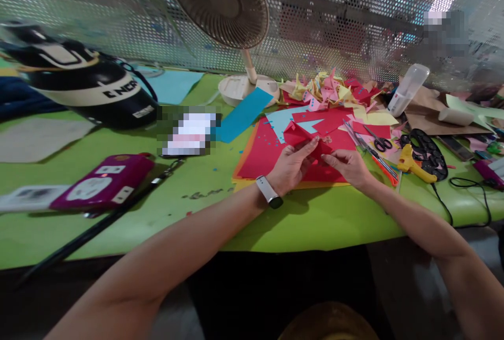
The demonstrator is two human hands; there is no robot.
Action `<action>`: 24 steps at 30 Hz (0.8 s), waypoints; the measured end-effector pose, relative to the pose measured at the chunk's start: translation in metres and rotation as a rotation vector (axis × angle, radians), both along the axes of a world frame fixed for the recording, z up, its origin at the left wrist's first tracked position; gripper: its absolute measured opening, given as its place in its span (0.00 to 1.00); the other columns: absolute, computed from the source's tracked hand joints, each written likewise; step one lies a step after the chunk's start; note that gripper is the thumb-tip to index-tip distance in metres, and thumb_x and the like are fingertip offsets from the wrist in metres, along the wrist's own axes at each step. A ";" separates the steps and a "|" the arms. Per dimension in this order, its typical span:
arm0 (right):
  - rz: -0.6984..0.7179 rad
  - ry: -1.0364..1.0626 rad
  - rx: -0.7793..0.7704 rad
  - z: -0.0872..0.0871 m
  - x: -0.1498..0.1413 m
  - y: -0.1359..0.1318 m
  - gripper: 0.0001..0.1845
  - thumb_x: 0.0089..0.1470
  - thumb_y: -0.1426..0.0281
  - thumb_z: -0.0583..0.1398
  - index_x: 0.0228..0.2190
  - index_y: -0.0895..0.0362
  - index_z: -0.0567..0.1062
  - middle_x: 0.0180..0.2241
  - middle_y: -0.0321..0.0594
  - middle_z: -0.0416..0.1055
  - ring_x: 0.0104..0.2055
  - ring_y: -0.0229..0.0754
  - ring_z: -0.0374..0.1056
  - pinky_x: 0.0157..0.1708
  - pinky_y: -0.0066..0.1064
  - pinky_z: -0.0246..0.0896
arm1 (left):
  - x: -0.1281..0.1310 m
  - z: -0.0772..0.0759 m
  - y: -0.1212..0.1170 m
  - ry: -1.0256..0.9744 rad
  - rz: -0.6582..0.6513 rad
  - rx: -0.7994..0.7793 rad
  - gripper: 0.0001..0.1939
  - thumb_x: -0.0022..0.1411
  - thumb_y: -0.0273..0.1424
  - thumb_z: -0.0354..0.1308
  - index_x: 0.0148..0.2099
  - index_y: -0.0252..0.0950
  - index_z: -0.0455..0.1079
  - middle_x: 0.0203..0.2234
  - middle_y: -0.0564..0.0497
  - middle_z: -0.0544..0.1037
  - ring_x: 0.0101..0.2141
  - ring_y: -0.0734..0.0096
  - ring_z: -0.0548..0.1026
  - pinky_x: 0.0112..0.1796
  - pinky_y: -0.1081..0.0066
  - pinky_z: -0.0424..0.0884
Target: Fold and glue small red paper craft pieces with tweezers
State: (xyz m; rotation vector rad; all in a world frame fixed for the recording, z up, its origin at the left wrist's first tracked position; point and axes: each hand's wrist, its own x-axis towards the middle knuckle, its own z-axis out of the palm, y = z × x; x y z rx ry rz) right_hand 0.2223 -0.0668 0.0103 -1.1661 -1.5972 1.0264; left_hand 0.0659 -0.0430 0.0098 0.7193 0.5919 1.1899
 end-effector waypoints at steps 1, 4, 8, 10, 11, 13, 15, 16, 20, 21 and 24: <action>-0.005 -0.019 0.005 -0.001 0.000 0.000 0.18 0.50 0.54 0.63 0.25 0.56 0.77 0.25 0.37 0.75 0.28 0.37 0.68 0.32 0.30 0.62 | 0.000 -0.001 0.000 0.000 0.007 -0.003 0.16 0.41 0.35 0.76 0.33 0.34 0.78 0.31 0.47 0.84 0.29 0.69 0.80 0.25 0.75 0.71; 0.001 -0.050 0.020 -0.002 0.001 0.001 0.17 0.50 0.55 0.62 0.25 0.57 0.77 0.25 0.37 0.75 0.29 0.37 0.68 0.33 0.30 0.63 | 0.001 -0.003 0.001 -0.004 0.014 0.003 0.17 0.42 0.36 0.76 0.33 0.33 0.78 0.30 0.47 0.83 0.30 0.67 0.80 0.26 0.74 0.72; 0.022 -0.043 0.030 -0.001 0.002 0.002 0.16 0.50 0.57 0.63 0.24 0.57 0.77 0.24 0.37 0.75 0.27 0.37 0.68 0.32 0.30 0.63 | 0.002 -0.002 0.002 -0.031 0.003 0.014 0.16 0.41 0.35 0.76 0.32 0.33 0.78 0.29 0.48 0.83 0.32 0.66 0.81 0.28 0.73 0.73; 0.022 -0.043 0.041 0.000 0.003 0.001 0.14 0.48 0.58 0.64 0.24 0.57 0.77 0.24 0.37 0.75 0.27 0.37 0.68 0.30 0.30 0.63 | 0.002 -0.002 0.002 -0.034 0.000 0.019 0.16 0.42 0.35 0.76 0.32 0.33 0.78 0.29 0.47 0.83 0.32 0.65 0.81 0.28 0.74 0.73; 0.022 -0.045 0.049 0.001 0.003 0.001 0.14 0.48 0.58 0.65 0.24 0.57 0.78 0.24 0.37 0.75 0.27 0.37 0.68 0.30 0.30 0.63 | 0.002 -0.003 0.002 -0.031 -0.003 0.024 0.16 0.42 0.35 0.76 0.32 0.34 0.78 0.30 0.47 0.83 0.32 0.65 0.81 0.27 0.73 0.73; 0.020 -0.056 0.068 0.002 0.004 -0.001 0.13 0.47 0.59 0.66 0.24 0.57 0.78 0.24 0.37 0.75 0.27 0.37 0.68 0.30 0.30 0.63 | 0.002 -0.003 0.002 -0.027 -0.005 0.041 0.16 0.43 0.36 0.75 0.33 0.34 0.78 0.30 0.47 0.83 0.33 0.64 0.81 0.28 0.73 0.73; 0.022 -0.069 0.090 0.004 0.004 -0.003 0.13 0.48 0.59 0.65 0.25 0.57 0.78 0.24 0.37 0.75 0.27 0.37 0.68 0.31 0.30 0.64 | 0.003 -0.003 0.001 -0.023 -0.008 0.065 0.15 0.44 0.36 0.75 0.33 0.34 0.78 0.31 0.47 0.83 0.34 0.63 0.81 0.31 0.71 0.74; 0.017 -0.072 0.103 0.005 0.004 -0.003 0.13 0.49 0.59 0.64 0.25 0.57 0.78 0.25 0.37 0.75 0.27 0.37 0.68 0.30 0.29 0.64 | 0.003 -0.003 0.001 -0.017 -0.014 0.077 0.15 0.45 0.37 0.74 0.34 0.34 0.78 0.31 0.47 0.83 0.35 0.62 0.81 0.33 0.69 0.75; -0.075 -0.065 0.195 0.006 0.006 -0.002 0.14 0.53 0.58 0.62 0.27 0.57 0.78 0.25 0.37 0.75 0.28 0.37 0.69 0.29 0.29 0.64 | 0.002 -0.004 0.000 0.000 -0.039 0.122 0.14 0.47 0.37 0.74 0.34 0.35 0.79 0.32 0.48 0.83 0.39 0.62 0.80 0.44 0.64 0.75; -0.100 -0.068 0.223 0.005 0.007 -0.001 0.14 0.53 0.58 0.62 0.27 0.57 0.77 0.25 0.37 0.75 0.28 0.38 0.69 0.30 0.29 0.64 | 0.002 -0.005 0.001 -0.003 -0.045 0.132 0.14 0.47 0.36 0.74 0.35 0.35 0.79 0.32 0.48 0.83 0.40 0.63 0.80 0.46 0.63 0.74; -0.169 -0.106 0.310 0.005 0.012 0.002 0.13 0.54 0.60 0.61 0.27 0.56 0.77 0.25 0.37 0.76 0.29 0.38 0.70 0.32 0.30 0.64 | -0.001 -0.006 0.005 -0.021 -0.030 0.140 0.15 0.47 0.37 0.73 0.35 0.36 0.78 0.34 0.49 0.83 0.41 0.63 0.79 0.48 0.62 0.72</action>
